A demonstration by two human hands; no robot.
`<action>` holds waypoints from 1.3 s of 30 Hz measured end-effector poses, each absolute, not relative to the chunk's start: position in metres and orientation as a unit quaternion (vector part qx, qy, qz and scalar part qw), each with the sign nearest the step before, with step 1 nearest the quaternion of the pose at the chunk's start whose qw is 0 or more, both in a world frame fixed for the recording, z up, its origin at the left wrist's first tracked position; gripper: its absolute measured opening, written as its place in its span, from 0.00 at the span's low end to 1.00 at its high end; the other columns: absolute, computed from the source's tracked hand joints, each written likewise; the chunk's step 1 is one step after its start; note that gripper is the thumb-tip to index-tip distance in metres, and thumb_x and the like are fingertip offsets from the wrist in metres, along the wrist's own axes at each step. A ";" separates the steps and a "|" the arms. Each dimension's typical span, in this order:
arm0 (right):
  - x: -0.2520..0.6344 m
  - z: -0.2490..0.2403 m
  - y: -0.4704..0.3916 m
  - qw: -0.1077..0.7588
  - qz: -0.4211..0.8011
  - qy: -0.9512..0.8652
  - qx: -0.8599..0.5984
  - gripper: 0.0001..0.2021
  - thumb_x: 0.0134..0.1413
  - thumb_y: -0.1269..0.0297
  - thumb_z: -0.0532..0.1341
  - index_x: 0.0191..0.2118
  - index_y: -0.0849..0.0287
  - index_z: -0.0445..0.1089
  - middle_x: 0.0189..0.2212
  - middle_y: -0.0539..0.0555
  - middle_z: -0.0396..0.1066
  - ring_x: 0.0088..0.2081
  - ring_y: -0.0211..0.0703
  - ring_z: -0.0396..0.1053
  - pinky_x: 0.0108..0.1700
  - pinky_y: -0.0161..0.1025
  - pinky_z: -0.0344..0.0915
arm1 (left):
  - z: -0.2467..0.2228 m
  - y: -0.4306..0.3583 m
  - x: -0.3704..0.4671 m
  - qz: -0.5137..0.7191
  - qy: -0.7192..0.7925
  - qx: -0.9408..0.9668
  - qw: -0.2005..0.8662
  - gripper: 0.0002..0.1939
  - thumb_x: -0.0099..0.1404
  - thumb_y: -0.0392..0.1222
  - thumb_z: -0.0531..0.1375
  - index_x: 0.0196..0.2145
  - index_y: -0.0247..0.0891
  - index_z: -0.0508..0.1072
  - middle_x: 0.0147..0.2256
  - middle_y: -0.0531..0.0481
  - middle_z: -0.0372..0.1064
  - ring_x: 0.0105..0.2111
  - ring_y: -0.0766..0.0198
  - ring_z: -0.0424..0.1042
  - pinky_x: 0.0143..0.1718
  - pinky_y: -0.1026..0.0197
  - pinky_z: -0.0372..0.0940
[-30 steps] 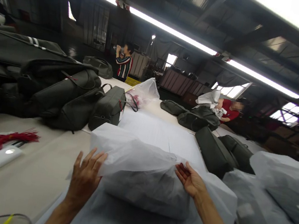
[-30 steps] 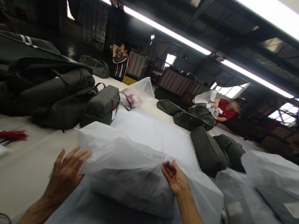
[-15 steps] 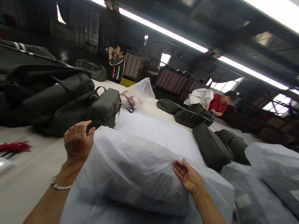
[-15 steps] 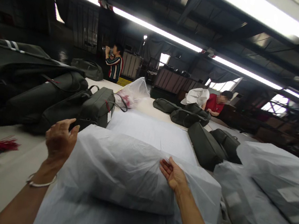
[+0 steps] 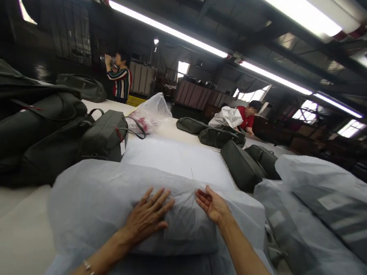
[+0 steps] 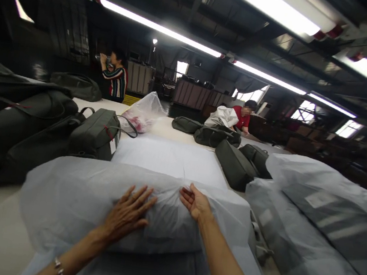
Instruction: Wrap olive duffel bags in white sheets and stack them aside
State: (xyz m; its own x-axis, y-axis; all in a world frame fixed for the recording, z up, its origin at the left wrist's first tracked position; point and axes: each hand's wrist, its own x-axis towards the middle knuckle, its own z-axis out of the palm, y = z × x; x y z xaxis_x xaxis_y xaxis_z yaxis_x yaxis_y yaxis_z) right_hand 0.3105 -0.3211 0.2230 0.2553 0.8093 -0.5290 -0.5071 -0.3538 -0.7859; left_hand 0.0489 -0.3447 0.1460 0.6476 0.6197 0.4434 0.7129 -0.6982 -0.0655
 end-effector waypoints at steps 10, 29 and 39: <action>0.317 0.224 -0.310 0.558 0.623 -0.118 -0.535 0.07 0.64 0.64 0.57 0.40 0.64 0.68 0.33 0.58 0.75 0.35 0.44 0.77 0.41 0.44 0.75 | 0.188 -0.285 0.127 -0.088 -0.293 -0.951 0.039 0.31 0.70 0.53 0.53 0.67 0.44 0.51 0.68 0.42 0.46 0.68 0.50 0.45 0.66 0.38 0.45; 0.455 0.152 -0.438 0.636 0.326 -0.268 -0.646 0.39 0.40 0.44 0.71 0.55 0.62 0.66 0.49 0.64 0.73 0.48 0.56 0.72 0.48 0.48 0.70 | 0.181 -0.258 0.153 -0.047 -0.339 -0.937 -0.067 0.32 0.69 0.60 0.48 0.66 0.47 0.50 0.67 0.45 0.47 0.68 0.46 0.44 0.64 0.31 0.42; 0.502 0.211 -0.398 0.525 0.140 -0.406 -0.735 0.21 0.49 0.45 0.62 0.35 0.60 0.76 0.29 0.54 0.74 0.32 0.44 0.67 0.35 0.38 0.63 | 0.168 -0.255 0.147 -0.062 -0.331 -0.941 -0.030 0.32 0.69 0.63 0.47 0.66 0.51 0.49 0.67 0.47 0.47 0.67 0.46 0.47 0.64 0.33 0.44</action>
